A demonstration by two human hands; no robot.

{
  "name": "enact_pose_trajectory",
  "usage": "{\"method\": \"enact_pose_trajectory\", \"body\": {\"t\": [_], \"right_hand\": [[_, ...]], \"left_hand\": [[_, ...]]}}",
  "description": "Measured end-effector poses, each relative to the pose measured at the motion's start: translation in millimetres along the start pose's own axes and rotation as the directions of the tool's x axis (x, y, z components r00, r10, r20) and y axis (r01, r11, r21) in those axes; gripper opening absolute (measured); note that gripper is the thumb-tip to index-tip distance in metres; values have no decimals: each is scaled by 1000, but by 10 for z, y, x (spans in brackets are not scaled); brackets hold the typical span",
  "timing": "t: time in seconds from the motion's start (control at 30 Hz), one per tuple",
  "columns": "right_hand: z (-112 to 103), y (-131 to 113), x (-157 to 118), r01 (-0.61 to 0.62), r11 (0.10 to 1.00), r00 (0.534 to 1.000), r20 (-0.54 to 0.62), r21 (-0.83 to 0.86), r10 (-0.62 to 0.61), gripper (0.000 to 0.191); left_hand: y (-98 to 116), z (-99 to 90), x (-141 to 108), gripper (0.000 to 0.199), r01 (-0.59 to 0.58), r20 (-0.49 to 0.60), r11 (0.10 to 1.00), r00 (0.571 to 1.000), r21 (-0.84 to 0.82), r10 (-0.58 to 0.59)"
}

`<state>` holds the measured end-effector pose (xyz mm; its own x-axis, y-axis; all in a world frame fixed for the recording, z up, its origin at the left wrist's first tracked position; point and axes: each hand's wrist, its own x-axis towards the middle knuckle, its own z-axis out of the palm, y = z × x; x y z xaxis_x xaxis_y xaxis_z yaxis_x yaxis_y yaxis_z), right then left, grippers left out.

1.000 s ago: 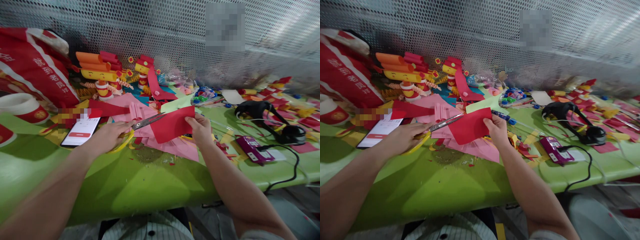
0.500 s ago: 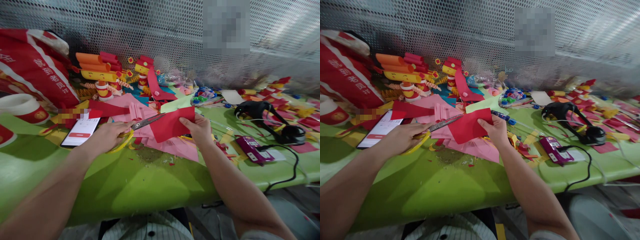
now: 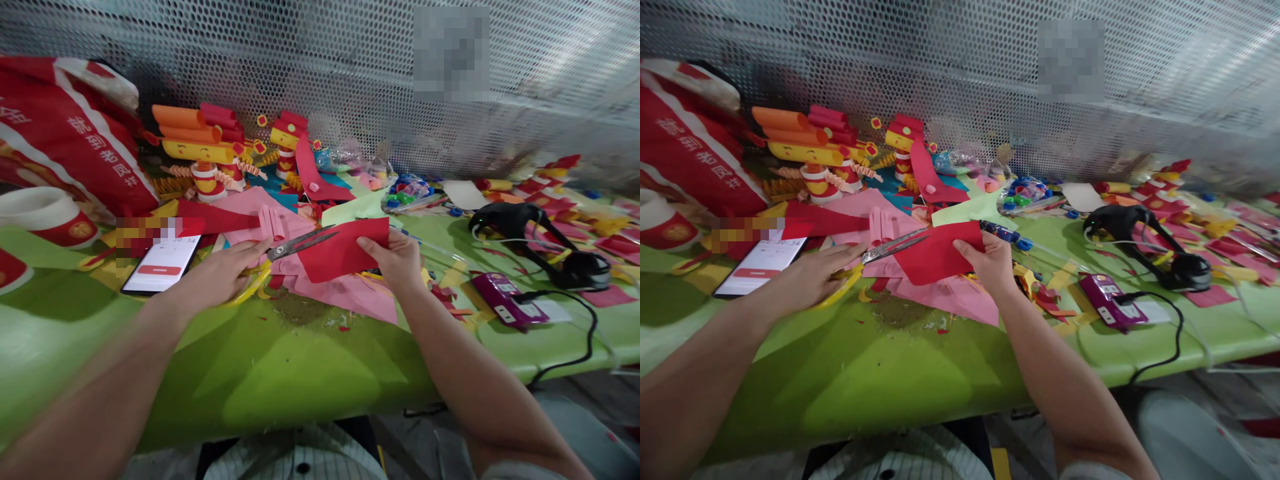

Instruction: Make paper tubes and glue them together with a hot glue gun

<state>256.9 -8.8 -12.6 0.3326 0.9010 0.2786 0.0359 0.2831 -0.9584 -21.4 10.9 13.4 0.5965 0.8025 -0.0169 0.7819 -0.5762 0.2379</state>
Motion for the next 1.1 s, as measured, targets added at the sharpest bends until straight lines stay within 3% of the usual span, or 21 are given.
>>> {"method": "enact_pose_trajectory", "body": {"t": [0.13, 0.37, 0.83, 1.1], "right_hand": [[6, 36, -13, 14, 999, 999, 29, 31, -15, 16], [-12, 64, -24, 27, 1000, 997, 68, -3, -27, 16], [-21, 88, -20, 32, 999, 995, 95, 3, -32, 18], [-23, 88, -17, 38, 999, 996, 85, 17, -39, 15]], "left_hand": [[4, 16, 9, 62, -18, 5, 1000, 1000, 1, 18], [-135, 147, 25, 63, -67, -98, 998, 993, 1, 67], [-33, 48, 14, 62, -33, -39, 994, 999, 103, 37], [-20, 28, 9, 61, -16, -23, 997, 1000, 70, 17]]}}
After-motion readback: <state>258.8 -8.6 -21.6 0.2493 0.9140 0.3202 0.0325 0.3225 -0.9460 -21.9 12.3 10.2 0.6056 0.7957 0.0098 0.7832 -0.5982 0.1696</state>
